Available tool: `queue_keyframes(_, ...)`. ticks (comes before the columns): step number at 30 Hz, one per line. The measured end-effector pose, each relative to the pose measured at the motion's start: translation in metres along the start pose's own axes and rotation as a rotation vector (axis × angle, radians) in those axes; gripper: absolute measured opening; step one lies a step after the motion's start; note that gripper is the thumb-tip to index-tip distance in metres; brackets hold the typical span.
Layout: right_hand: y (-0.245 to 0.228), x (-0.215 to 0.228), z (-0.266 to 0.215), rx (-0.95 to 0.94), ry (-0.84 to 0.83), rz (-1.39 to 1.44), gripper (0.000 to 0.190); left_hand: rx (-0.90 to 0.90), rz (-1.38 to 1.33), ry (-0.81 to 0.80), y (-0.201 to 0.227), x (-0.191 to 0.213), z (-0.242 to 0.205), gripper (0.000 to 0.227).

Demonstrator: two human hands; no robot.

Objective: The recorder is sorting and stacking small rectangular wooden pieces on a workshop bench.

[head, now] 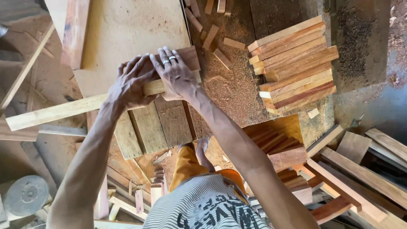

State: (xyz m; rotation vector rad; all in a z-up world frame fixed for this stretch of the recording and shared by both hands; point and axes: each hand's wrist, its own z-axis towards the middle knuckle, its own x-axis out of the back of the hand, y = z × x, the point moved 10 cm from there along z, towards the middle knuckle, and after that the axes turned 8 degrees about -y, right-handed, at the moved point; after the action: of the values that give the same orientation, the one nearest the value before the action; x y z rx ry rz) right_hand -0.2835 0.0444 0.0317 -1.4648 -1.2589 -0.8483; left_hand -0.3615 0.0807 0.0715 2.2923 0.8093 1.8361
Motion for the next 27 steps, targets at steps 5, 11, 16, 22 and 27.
queue_keyframes(5, -0.007, 0.019, -0.005, -0.032, -0.118, -0.065, 0.129, 0.006, 0.016, -0.016, -0.001, 0.002, 0.001, 0.095)
queue_keyframes(11, -0.006, 0.016, -0.005, -0.014, -0.057, -0.041, 0.127, 0.018, 0.013, -0.035, -0.004, -0.003, 0.002, 0.095)
queue_keyframes(16, -0.004, 0.015, 0.000, 0.008, 0.023, -0.047, 0.127, 0.007, 0.010, -0.016, -0.002, 0.001, 0.003, 0.093)
queue_keyframes(22, 0.003, 0.022, 0.009, -0.061, -0.103, -0.040, 0.126, 0.003, -0.007, 0.006, -0.007, 0.014, 0.011, 0.089)
queue_keyframes(27, 0.009, 0.031, 0.022, -0.038, -0.069, -0.059, 0.127, 0.021, 0.021, -0.016, -0.019, 0.022, 0.022, 0.083)
